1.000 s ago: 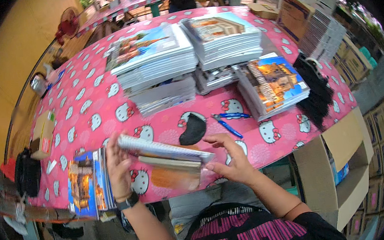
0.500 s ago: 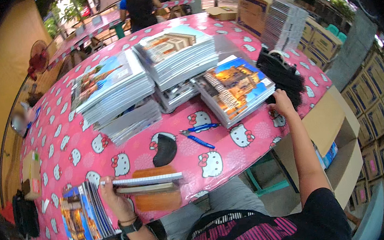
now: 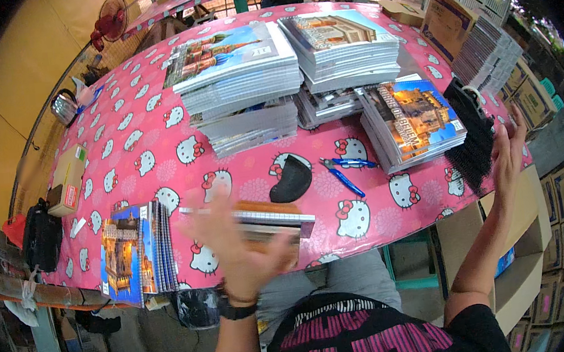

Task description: The person attaches a plastic spiral binding to several notebooks one at a time by hand.

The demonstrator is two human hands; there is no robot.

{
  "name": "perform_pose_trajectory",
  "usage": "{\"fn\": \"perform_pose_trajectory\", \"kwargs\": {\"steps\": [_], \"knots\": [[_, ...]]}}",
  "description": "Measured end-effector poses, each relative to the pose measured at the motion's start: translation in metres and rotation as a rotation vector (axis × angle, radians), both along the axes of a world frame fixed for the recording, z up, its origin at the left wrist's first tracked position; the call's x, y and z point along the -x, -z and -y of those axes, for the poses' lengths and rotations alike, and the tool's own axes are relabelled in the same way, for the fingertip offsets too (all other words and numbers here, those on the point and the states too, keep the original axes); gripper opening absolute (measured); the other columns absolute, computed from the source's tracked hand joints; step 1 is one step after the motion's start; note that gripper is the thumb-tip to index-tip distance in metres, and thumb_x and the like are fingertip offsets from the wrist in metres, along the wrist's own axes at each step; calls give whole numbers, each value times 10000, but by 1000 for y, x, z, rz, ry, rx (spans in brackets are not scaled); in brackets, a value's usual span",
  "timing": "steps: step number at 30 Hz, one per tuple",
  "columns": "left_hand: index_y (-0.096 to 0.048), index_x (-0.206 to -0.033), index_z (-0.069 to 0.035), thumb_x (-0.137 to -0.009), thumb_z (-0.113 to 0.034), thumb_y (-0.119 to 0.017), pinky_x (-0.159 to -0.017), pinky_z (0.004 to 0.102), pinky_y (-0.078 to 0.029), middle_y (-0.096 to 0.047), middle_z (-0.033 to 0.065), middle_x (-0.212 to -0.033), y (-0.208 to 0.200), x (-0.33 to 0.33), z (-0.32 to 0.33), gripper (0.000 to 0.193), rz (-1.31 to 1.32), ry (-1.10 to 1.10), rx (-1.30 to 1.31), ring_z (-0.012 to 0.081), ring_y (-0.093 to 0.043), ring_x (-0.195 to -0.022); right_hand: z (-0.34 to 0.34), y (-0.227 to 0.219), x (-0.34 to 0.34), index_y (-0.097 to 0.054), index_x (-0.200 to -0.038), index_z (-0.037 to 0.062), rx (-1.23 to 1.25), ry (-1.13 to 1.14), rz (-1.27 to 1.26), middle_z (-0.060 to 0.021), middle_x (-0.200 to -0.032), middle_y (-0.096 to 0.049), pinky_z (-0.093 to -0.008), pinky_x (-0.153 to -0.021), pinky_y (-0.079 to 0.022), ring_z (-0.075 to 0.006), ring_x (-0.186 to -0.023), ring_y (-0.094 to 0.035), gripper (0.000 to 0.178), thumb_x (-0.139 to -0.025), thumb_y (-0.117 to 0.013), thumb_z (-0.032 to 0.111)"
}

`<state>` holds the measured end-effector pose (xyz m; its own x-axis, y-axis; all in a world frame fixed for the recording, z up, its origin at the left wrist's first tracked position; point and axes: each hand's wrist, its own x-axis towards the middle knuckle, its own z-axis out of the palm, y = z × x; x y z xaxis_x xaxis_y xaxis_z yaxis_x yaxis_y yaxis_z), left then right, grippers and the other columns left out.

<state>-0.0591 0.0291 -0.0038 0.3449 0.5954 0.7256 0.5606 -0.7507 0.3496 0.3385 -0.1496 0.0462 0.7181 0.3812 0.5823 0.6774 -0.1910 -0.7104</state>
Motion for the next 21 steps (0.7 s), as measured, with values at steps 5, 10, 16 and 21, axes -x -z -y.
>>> {"fn": "perform_pose_trajectory", "kwargs": {"steps": [5,10,16,21], "knots": [[-579,-1071,-97,-663,-382,-721,-1022,656,-49,-551,45,-977,14,-30,11,518,-287,123,172,237,-491,-1062,-54,18,168,-517,-1161,9,580,-962,-44,-146,-1068,-546,-332,-831,-411,-228,-956,-531,274,-897,-482,76],[-603,-976,-108,-672,-336,-717,-1022,617,-138,-548,31,-896,15,-40,13,397,-189,159,86,222,-527,-968,-77,37,196,-568,-1111,18,342,-1015,-211,-88,-887,-556,-291,-704,-450,-178,-825,-550,252,-864,-537,49],[-635,-980,-134,-715,-195,-690,-1028,495,-199,-615,16,-949,-2,-17,3,277,-121,405,285,212,-549,-973,-84,39,190,-610,-1008,22,358,-998,-188,-109,-884,-577,-318,-712,-460,-220,-814,-572,227,-782,-611,48],[-677,-913,-176,-711,-93,-682,-969,438,-285,-626,-23,-881,10,-14,3,219,-10,390,217,188,-570,-925,-86,38,187,-629,-1010,35,382,-1080,-190,-98,-837,-592,-314,-709,-460,-225,-783,-580,222,-790,-625,71]]}}
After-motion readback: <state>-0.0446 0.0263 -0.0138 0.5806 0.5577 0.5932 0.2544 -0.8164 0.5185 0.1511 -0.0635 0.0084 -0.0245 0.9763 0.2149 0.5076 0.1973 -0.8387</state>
